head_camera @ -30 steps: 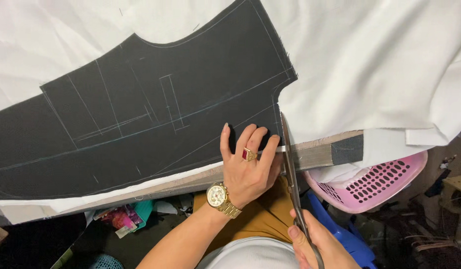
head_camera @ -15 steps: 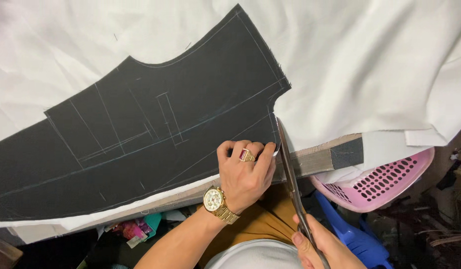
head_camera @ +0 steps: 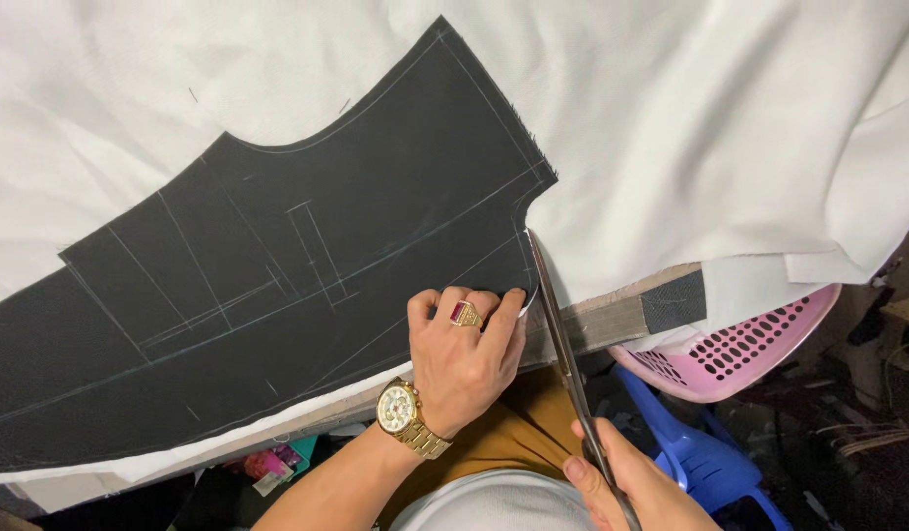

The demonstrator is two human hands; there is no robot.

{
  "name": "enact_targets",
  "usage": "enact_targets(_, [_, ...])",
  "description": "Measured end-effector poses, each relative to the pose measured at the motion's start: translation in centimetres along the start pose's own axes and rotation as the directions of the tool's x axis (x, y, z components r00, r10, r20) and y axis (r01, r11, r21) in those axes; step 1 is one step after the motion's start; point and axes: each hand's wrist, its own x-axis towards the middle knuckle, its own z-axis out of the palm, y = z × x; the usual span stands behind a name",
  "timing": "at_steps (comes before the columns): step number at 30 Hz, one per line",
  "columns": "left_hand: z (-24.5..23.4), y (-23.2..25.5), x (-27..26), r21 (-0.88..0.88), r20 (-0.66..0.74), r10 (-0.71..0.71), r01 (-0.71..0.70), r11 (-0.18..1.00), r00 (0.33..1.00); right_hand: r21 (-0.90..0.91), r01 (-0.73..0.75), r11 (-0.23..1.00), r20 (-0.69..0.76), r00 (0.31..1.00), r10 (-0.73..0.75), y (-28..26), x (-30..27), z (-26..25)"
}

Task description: The person cuts out pieces of black fabric from a white textile sheet using large shears, following a drawn pattern.

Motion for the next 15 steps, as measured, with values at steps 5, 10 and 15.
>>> enact_targets(5, [-0.1, -0.2, 0.2, -0.011, 0.002, -0.007, 0.007, 1.0, 1.0, 0.063, 0.007, 0.998, -0.011, 1.0, -0.006, -0.9, -0.2, 0.9])
enact_targets(10, [-0.5, -0.5, 0.5, -0.032, -0.001, -0.013, 0.013, 0.999, 1.0, 0.068, -0.037, 0.997, -0.036, 0.999, 0.04, -1.7, -0.8, 1.3])
enact_targets(15, [-1.1, -1.0, 1.0, -0.08, 0.014, -0.049, 0.05, 0.996, 0.999, 0.099, -0.104, 0.99, -0.023, 0.994, 0.107, -2.5, -0.8, 1.4])
